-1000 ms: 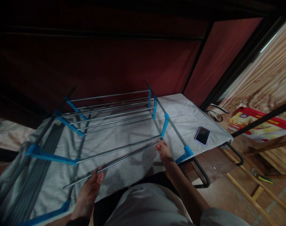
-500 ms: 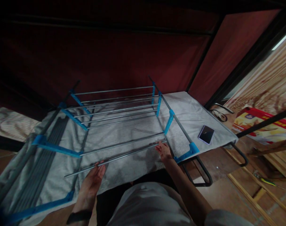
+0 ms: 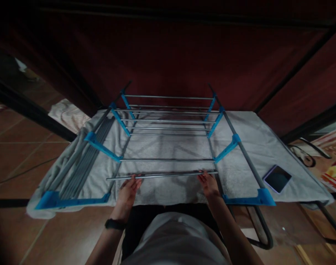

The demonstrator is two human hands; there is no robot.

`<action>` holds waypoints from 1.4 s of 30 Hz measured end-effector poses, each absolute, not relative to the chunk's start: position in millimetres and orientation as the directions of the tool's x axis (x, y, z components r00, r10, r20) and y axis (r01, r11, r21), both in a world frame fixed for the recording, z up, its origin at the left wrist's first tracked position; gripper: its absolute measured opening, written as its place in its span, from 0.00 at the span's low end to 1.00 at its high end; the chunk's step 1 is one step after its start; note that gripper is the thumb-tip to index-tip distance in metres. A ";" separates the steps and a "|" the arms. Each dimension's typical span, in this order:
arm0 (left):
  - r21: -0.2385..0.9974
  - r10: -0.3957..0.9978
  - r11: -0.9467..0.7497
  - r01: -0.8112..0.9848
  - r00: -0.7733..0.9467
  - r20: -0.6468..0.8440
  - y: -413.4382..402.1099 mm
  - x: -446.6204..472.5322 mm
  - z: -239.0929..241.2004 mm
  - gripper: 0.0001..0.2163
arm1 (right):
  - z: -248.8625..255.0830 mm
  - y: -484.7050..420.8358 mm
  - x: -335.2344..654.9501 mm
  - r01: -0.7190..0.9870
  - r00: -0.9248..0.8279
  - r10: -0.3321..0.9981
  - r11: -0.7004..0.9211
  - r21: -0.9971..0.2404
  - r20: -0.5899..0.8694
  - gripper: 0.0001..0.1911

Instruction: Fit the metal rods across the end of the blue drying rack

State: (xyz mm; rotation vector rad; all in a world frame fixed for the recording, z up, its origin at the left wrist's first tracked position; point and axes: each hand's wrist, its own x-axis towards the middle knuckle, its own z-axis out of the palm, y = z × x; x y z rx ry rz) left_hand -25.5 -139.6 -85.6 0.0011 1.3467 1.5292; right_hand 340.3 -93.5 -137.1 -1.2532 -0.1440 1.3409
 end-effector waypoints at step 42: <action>0.517 0.994 -0.084 0.852 0.037 0.100 -151.0 -44.6 -113.6 0.24 | -145.8 -88.6 350.1 -0.485 0.308 0.791 -0.346 -0.803 -0.528 0.05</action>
